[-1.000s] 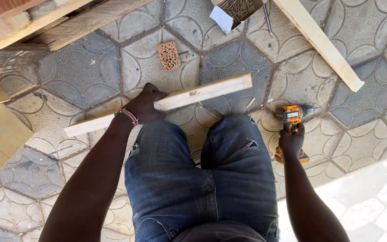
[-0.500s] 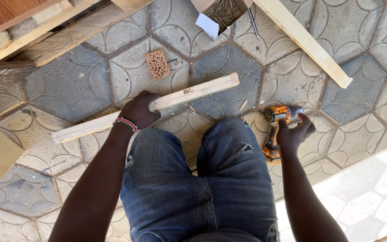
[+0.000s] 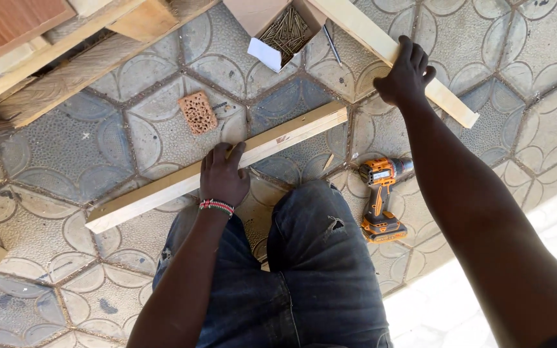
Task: The person is using a cordless power drill to drive screws into wooden planks to secure them together.
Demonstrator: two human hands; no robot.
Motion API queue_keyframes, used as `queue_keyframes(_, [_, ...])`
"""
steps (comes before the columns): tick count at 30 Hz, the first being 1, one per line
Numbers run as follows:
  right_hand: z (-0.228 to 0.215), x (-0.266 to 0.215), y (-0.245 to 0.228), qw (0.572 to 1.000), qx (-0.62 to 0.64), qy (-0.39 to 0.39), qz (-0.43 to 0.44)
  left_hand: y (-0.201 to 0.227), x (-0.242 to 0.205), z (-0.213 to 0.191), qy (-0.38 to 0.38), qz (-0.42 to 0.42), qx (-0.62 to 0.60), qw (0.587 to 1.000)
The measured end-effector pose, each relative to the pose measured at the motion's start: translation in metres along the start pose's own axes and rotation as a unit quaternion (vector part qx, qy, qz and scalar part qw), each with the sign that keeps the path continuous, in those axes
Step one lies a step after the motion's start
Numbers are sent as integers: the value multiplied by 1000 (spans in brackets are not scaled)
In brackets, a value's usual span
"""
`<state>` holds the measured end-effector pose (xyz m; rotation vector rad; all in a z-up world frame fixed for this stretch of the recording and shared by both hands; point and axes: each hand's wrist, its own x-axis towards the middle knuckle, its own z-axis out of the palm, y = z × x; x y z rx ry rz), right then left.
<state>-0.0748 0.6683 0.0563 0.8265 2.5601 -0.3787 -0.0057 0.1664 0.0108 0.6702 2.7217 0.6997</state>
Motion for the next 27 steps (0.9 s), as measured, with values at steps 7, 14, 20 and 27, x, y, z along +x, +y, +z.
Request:
queue_keyframes(7, [12, -7, 64, 979, 127, 149, -60, -15, 3, -10, -13, -4, -9, 1000])
queue_keyframes(14, [2, -101, 23, 948, 94, 178, -246, 18, 8, -102, 129, -76, -198, 969])
queue_keyframes(20, [54, -159, -102, 950, 75, 58, -299, -42, -2, -178, 299, -41, -92, 949])
queue_keyframes(27, [123, -182, -219, 892, 73, 104, -434, -137, -72, -184, 25, 18, 269, 963])
